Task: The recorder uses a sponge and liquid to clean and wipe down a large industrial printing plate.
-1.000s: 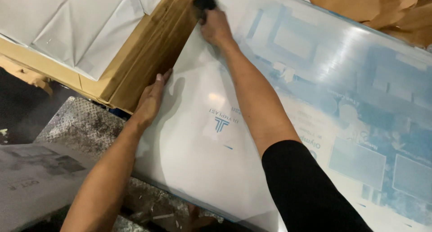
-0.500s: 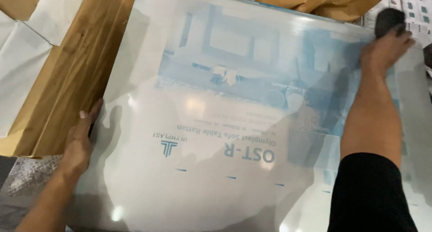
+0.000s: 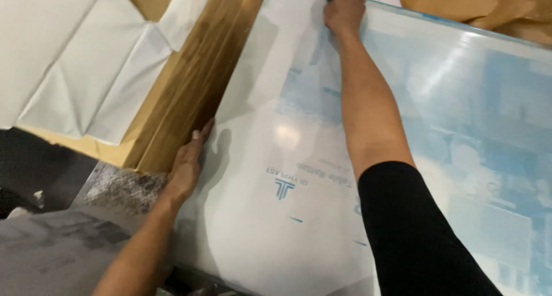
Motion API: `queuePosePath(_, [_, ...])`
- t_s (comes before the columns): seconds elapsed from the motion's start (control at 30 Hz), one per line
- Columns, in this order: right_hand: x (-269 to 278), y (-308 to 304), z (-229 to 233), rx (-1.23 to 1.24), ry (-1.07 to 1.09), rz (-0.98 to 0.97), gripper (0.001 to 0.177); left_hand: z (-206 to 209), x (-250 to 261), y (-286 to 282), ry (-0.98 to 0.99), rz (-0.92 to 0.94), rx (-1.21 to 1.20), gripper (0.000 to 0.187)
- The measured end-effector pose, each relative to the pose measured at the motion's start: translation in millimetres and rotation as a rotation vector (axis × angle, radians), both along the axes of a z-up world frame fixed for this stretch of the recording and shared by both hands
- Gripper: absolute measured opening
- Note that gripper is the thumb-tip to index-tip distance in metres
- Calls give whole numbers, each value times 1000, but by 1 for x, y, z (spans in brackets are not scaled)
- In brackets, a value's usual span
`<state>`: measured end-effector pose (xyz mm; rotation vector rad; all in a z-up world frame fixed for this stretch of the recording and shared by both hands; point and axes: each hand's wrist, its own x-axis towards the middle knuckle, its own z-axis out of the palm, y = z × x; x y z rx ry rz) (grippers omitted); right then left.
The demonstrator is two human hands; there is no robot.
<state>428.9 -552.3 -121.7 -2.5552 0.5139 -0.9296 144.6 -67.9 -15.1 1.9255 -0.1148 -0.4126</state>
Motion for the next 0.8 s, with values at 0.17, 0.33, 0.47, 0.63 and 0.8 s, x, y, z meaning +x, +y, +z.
queuePosePath(0.17, [66, 135, 17, 74, 48, 356, 34, 2, 0, -2, 62, -16, 58, 70])
queuePosePath(0.33, [-7, 53, 50, 677, 11, 586, 28, 2, -3, -1, 10, -40, 23, 69])
queuePosePath(0.47, [-96, -195, 9, 24, -386, 1, 28, 7, -2, -1, 10, -36, 1, 66])
queuePosePath(0.63, [-307, -311, 37, -183, 120, -702, 42, 13, 1, -4, 22, -43, -7, 69])
queuePosePath(0.8, [-207, -248, -8, 247, 254, -705, 42, 26, -6, -8, 85, -32, 84, 71])
